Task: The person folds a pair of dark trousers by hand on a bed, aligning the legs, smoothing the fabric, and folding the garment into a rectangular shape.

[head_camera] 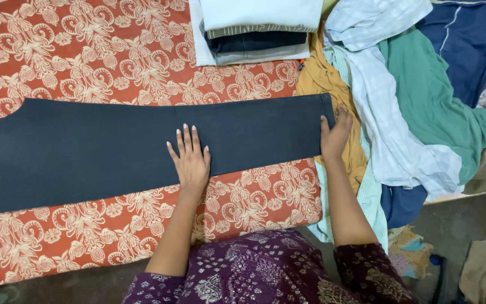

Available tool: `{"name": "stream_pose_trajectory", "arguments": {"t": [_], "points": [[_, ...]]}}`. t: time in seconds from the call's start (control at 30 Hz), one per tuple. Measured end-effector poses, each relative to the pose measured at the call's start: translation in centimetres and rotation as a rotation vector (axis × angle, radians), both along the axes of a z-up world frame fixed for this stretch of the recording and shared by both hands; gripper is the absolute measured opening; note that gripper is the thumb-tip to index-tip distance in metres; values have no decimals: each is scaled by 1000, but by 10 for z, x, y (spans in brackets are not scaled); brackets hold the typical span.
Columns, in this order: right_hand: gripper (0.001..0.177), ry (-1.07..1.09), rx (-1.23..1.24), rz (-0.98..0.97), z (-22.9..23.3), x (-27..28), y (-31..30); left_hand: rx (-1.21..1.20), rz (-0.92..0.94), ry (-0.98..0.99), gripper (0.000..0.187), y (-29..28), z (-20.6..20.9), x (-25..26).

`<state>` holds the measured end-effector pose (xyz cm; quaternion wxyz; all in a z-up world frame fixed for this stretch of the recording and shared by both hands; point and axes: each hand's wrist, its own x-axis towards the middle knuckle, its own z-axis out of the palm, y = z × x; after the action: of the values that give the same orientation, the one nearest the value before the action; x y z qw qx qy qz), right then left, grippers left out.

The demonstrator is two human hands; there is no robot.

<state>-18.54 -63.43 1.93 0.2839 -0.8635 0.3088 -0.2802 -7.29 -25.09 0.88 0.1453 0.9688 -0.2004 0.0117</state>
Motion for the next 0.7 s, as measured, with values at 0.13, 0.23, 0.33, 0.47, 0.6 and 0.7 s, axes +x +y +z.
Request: {"name": "stream_pose_trajectory", "arguments": {"t": [0.13,0.23,0.33,0.47,0.6,0.7], "points": [[42,310,30,-111,9,25,-26,-29,-83,18,69,-14,-1,-1],[42,299,200,-27,4,27,-52,-63,-148,28,69,-27,-2,-3],[38,205,270,94,-8,23,-61,-31,-139,50,68,-35,1,-8],[34,330,269,127,4,4,-56,-45,-135,54,67,-33,7,-9],[30,126,144,285,21,2,-47,-45,-137,48,68,-32,10,-9],[28,123,10,316,39,5,-32,-46,-135,42,68,-34,12,-8]]}}
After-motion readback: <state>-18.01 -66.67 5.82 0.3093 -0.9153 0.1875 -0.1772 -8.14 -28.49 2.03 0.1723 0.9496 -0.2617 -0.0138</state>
